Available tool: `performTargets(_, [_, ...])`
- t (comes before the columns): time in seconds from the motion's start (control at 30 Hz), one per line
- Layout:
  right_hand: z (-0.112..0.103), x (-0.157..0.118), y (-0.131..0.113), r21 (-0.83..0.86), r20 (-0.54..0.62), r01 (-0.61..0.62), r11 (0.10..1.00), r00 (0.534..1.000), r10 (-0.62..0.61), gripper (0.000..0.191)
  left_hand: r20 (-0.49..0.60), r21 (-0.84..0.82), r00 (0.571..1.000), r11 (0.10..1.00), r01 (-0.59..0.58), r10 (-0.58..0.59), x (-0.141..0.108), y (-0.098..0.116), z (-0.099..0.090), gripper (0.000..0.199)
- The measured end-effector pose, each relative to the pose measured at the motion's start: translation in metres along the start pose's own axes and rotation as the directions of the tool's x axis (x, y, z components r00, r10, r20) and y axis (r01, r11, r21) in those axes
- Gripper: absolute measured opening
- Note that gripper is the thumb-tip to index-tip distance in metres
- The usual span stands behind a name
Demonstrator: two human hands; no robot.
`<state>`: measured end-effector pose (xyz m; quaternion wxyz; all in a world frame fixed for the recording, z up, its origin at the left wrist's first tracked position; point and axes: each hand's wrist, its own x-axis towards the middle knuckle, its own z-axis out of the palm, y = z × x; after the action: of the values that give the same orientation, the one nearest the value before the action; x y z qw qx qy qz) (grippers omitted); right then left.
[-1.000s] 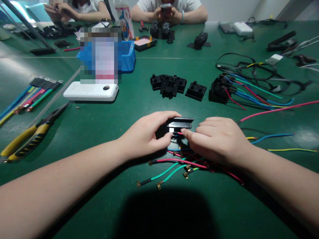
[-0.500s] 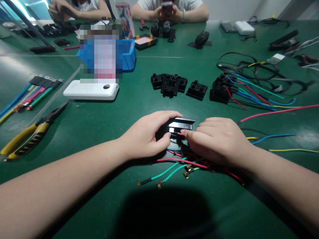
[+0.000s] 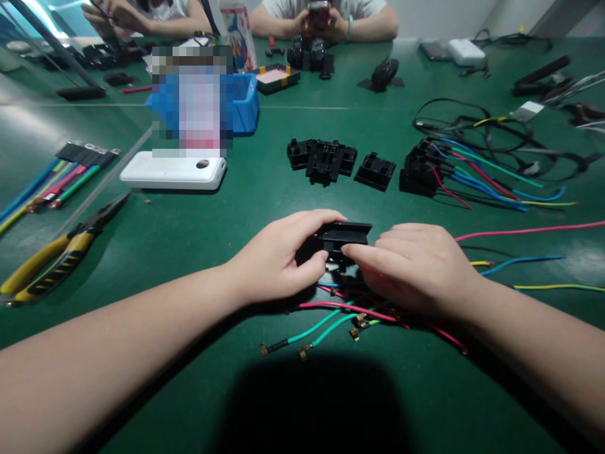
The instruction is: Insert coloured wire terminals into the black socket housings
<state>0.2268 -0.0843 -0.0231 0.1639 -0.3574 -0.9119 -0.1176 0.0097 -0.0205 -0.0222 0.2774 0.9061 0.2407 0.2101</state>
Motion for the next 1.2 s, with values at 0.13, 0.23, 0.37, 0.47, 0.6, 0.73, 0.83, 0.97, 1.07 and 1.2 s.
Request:
performTargets(0.13, [0.0004, -0.0019, 0.0018, -0.039, -0.008, 0.04, 0.998, 0.999, -0.04, 0.023, 0.001, -0.038, 1.0, 0.999, 0.006, -0.006, -0.0002, -0.0011, -0.0006, 0.041])
performTargets(0.23, [0.0008, -0.004, 0.0029, -0.064, 0.011, 0.037, 0.997, 0.999, -0.036, 0.025, -0.005, -0.056, 1.0, 0.998, 0.021, -0.021, 0.0, -0.0015, -0.0011, 0.038])
performTargets(0.37, [0.0017, -0.0071, 0.004, -0.085, 0.04, -0.012, 0.996, 0.999, 0.015, 0.03, -0.007, -0.059, 0.998, 0.997, 0.055, -0.055, 0.0012, -0.0013, -0.0015, 0.037])
performTargets(0.47, [0.0021, -0.0081, 0.0043, -0.074, 0.038, -0.029, 0.997, 0.999, 0.032, 0.032, 0.01, -0.049, 0.996, 0.995, 0.085, -0.084, 0.0019, -0.0006, -0.0021, 0.037])
performTargets(0.6, [0.0014, -0.0065, 0.0036, -0.045, 0.026, -0.035, 0.998, 0.999, 0.037, 0.032, 0.024, -0.04, 0.996, 0.996, 0.081, -0.08, 0.0019, -0.0002, -0.0023, 0.036])
performTargets(0.73, [0.0019, -0.0044, 0.0021, -0.005, 0.001, -0.071, 0.997, 0.997, 0.071, 0.031, 0.018, -0.049, 0.997, 0.996, 0.069, -0.068, 0.0019, -0.0021, -0.0007, 0.035])
performTargets(0.83, [0.0036, -0.0043, 0.0022, 0.032, -0.018, -0.132, 0.991, 0.991, 0.133, 0.035, 0.009, -0.02, 0.994, 0.993, 0.113, -0.113, 0.0029, -0.0037, 0.0007, 0.033])
performTargets(0.97, [0.0062, -0.0049, 0.0041, 0.078, -0.014, -0.233, 0.969, 0.972, 0.235, 0.03, -0.003, 0.067, 0.985, 0.983, 0.17, -0.17, 0.005, -0.0049, 0.0024, 0.034])
performTargets(1.07, [0.0078, -0.0048, 0.0055, 0.099, 0.017, -0.275, 0.956, 0.961, 0.275, 0.025, 0.012, 0.134, 0.983, 0.975, 0.178, -0.181, 0.006, -0.006, 0.003, 0.036])
performTargets(1.2, [0.0089, -0.0039, 0.0061, 0.125, 0.066, -0.312, 0.942, 0.95, 0.306, 0.021, 0.009, 0.142, 0.987, 0.977, 0.158, -0.16, 0.0066, -0.0085, 0.0028, 0.033])
